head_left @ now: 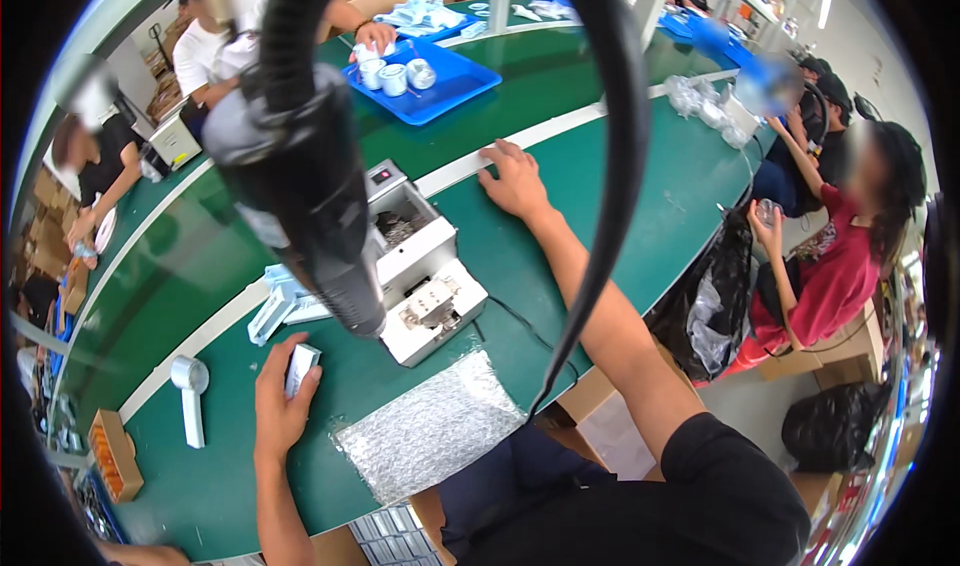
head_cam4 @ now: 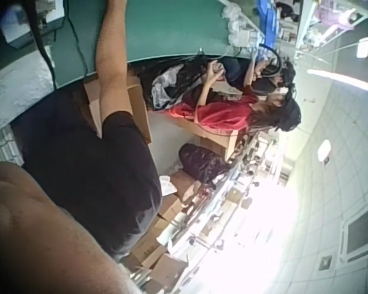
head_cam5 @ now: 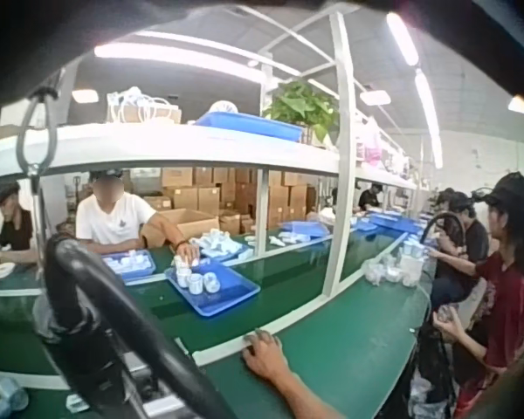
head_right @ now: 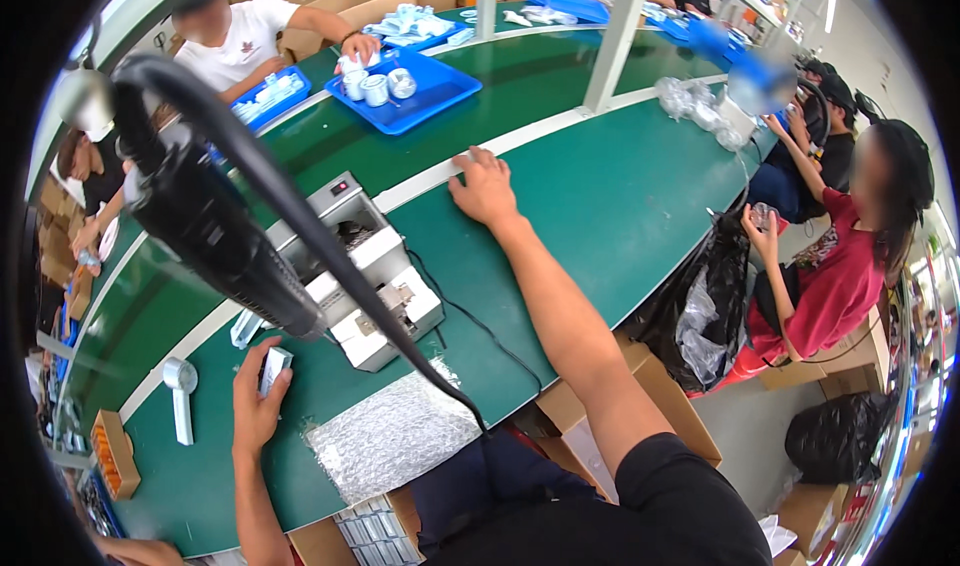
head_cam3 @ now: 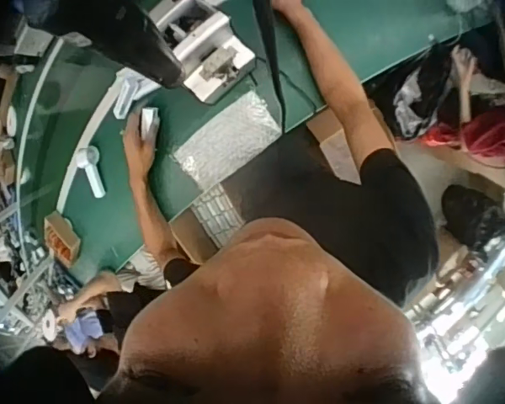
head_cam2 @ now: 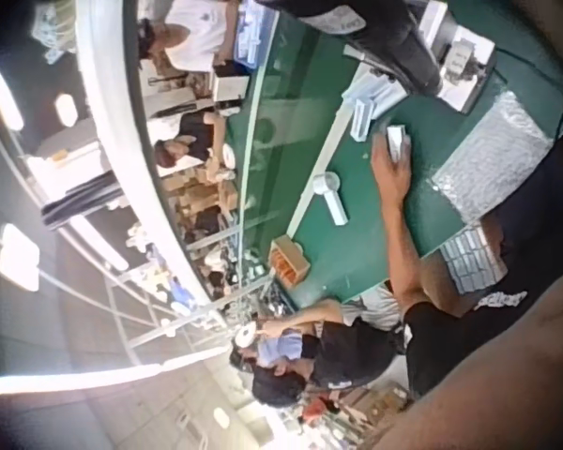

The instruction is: Assembling and packaging small electric fans at a factory workstation.

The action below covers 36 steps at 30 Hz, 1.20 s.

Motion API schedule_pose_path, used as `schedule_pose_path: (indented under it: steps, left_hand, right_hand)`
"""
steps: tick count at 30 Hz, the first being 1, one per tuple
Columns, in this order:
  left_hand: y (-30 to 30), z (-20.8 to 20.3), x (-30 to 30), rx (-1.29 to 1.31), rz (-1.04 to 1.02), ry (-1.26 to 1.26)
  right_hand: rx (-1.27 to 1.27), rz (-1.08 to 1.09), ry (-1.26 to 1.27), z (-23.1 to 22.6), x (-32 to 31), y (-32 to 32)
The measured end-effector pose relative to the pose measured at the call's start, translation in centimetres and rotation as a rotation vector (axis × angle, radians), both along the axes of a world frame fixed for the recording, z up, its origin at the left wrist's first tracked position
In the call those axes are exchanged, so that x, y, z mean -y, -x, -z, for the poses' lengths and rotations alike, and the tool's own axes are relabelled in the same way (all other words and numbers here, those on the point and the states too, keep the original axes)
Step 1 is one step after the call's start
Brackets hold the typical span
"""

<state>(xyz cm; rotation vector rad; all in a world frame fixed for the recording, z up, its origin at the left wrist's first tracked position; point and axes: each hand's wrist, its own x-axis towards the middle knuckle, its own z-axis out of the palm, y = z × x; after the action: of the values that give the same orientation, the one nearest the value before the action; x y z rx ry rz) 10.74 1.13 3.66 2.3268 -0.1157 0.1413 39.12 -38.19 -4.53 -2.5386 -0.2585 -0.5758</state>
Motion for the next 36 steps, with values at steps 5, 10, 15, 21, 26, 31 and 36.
schedule_pose_path:
  steps: [5, 10, 15, 21, 26, 31, 36]
  left_hand:
    - [0.2, -0.3, 0.2, 0.041, 0.045, -0.032]
    - [0.1, -0.4, 0.2, 0.057, 0.043, -0.045]
    - [0.3, -0.3, -0.2, 0.055, 0.062, -0.046]
    - [0.2, -0.4, 0.0, 0.049, 0.074, -0.026]
    - [0.4, -0.3, -0.2, 0.029, 0.069, -0.043]
    - [0.3, -0.5, 0.0, 0.059, 0.077, -0.064]
    - [0.4, -0.5, 0.2, 0.057, 0.066, -0.058]
  right_hand:
    - [0.034, -0.018, 0.035, 0.4, 0.3, 0.0]
    - [0.147, -0.053, 0.09, 0.5, 0.4, 0.2]
    - [-0.067, -0.049, 0.112, -0.5, -0.1, 0.7]
    - [-0.064, -0.084, 0.16, 0.4, 0.6, -0.6]
    - [-0.1, -0.047, 0.085, -0.7, -0.4, 0.8]
    - [-0.088, -0.062, 0.125, -0.8, -0.1, 0.6]
    - [0.02, -0.048, 0.125, -1.0, -0.6, 0.9]
